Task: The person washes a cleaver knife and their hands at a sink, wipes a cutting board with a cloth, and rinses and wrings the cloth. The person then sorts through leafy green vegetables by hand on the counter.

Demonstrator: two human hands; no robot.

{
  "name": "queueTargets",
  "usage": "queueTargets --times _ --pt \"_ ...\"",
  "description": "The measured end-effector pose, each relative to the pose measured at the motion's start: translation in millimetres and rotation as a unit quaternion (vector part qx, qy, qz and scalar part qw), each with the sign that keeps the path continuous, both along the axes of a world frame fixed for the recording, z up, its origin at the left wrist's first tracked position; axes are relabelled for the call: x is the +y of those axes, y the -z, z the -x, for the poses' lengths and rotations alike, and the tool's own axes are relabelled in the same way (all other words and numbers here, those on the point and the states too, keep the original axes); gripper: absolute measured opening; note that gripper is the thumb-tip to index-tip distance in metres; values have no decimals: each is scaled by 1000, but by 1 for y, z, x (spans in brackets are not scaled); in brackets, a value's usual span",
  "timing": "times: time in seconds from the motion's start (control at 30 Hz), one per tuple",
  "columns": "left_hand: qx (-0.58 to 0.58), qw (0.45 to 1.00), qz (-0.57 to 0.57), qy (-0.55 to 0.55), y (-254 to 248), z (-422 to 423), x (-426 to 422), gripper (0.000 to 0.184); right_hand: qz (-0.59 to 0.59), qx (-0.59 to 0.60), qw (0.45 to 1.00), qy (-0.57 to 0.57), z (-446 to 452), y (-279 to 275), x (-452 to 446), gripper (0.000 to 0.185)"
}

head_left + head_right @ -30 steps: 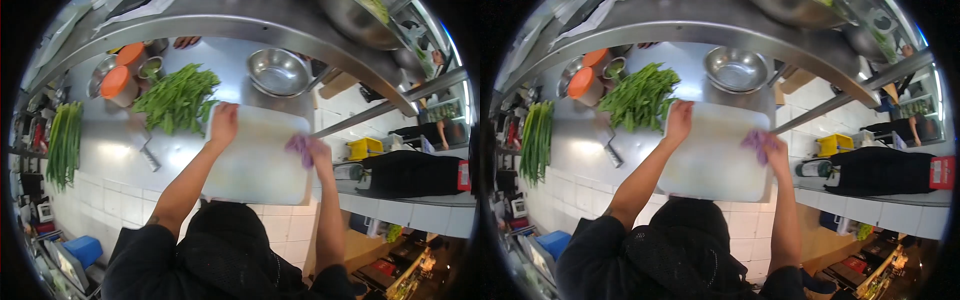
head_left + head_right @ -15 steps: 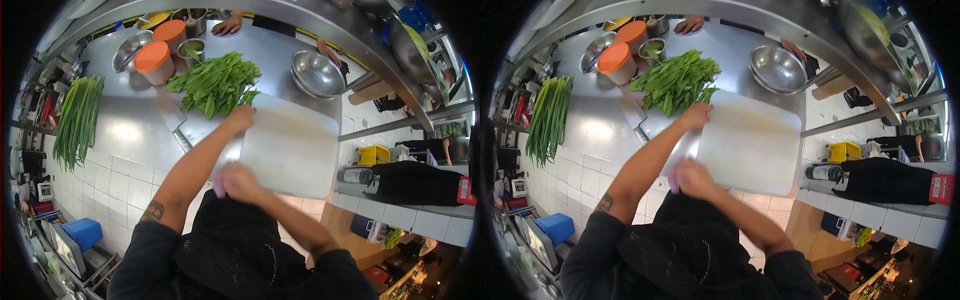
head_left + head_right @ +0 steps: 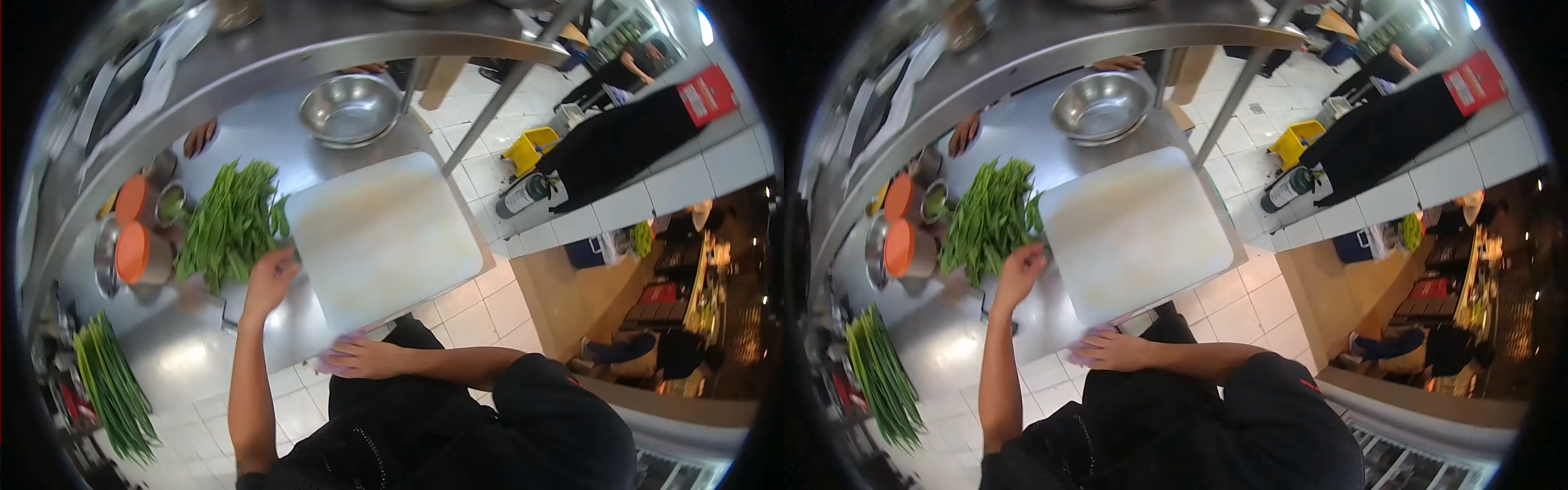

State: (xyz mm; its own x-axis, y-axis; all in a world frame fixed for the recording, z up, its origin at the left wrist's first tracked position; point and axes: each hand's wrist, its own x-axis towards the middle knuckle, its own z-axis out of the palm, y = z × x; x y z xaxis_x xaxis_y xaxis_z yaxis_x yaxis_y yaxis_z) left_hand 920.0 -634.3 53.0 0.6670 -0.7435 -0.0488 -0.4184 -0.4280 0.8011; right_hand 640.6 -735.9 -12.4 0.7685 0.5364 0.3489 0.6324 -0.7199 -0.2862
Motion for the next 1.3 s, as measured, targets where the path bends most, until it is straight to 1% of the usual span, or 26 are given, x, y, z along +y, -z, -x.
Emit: queueTargets --times 0.07,0.1,0.13,0.2,0.23,0.27,0.3,0.33,0.4,0.47,0.5,0.53,0.6,0.67,0.7,0.73,0.8,0.9,0.93,1.0,1.03,1.1,1.13,1.2,1.23,1.3 --pt "49 997 14 -52 -2 18 19 31 -54 44 998 7 35 -3 -73 46" --pt "48 996 2 -75 -1 29 32 29 -39 149 987 38 60 -19 -117 56" --pt "48 994 -9 -101 0 41 46 28 8 157 986 64 90 -4 -159 81" --pt "22 992 3 -123 10 70 74 26 -19 163 953 255 149 -9 -234 53" --pt "59 986 -18 -158 11 87 88 25 -104 89 924 357 162 -22 -264 40" --pt "97 975 -36 -196 9 99 89 25 -58 138 872 466 180 -18 -302 34" --pt "91 975 -34 -202 2 105 81 25 -230 168 803 524 193 -1 -349 34" --pt "105 968 -31 -226 -6 113 75 24 -395 199 700 560 197 15 -386 33" --pt "114 958 -28 -263 -15 122 52 24 -364 190 637 653 151 8 -452 34" --pt "94 968 -9 -232 -31 112 18 24 -429 90 710 551 61 -39 -491 36" --pt "66 975 -22 -210 -53 113 -7 26 -480 91 711 505 14 -52 -506 40" --pt "55 973 -27 -221 -65 114 -25 26 -402 30 778 481 -35 -40 -528 42" --pt "40 982 -20 -182 -82 118 -51 29 -472 97 815 322 -129 -18 -543 46" --pt "5 983 -53 -175 -85 130 -52 33 -355 91 908 203 -197 8 -532 45" --pt "-3 978 -73 -193 -78 140 -43 33 -226 50 958 171 -214 20 -527 45" --pt "-8 973 -93 -209 -74 152 -30 34 -233 54 957 166 -218 21 -524 45" --pt "-10 953 -133 -272 -63 185 11 31 -44 62 992 104 -215 8 -519 44" --pt "-29 917 -151 -369 -36 255 85 25 14 100 981 164 -159 -28 -534 49" --pt "-49 905 -159 -390 -23 280 109 25 21 104 981 160 -141 -20 -535 49" --pt "-27 861 -146 -486 26 332 160 25 -111 180 925 317 -104 7 -525 42" --pt "-17 857 -142 -495 39 349 159 25 -101 184 928 308 -88 5 -510 42" --pt "163 771 -136 -600 58 384 159 25 -61 228 874 425 -54 -8 -471 46" --pt "204 760 -138 -601 72 396 158 26 -52 238 874 421 -45 -17 -453 46" --pt "111 829 -148 -527 108 420 156 26 -33 185 839 511 -32 -25 -416 48" --pt "149 822 -152 -529 114 425 149 26 18 169 843 511 -27 -20 -404 52" --pt "186 814 -168 -523 129 437 149 26 -15 175 862 475 -7 -20 -394 49"
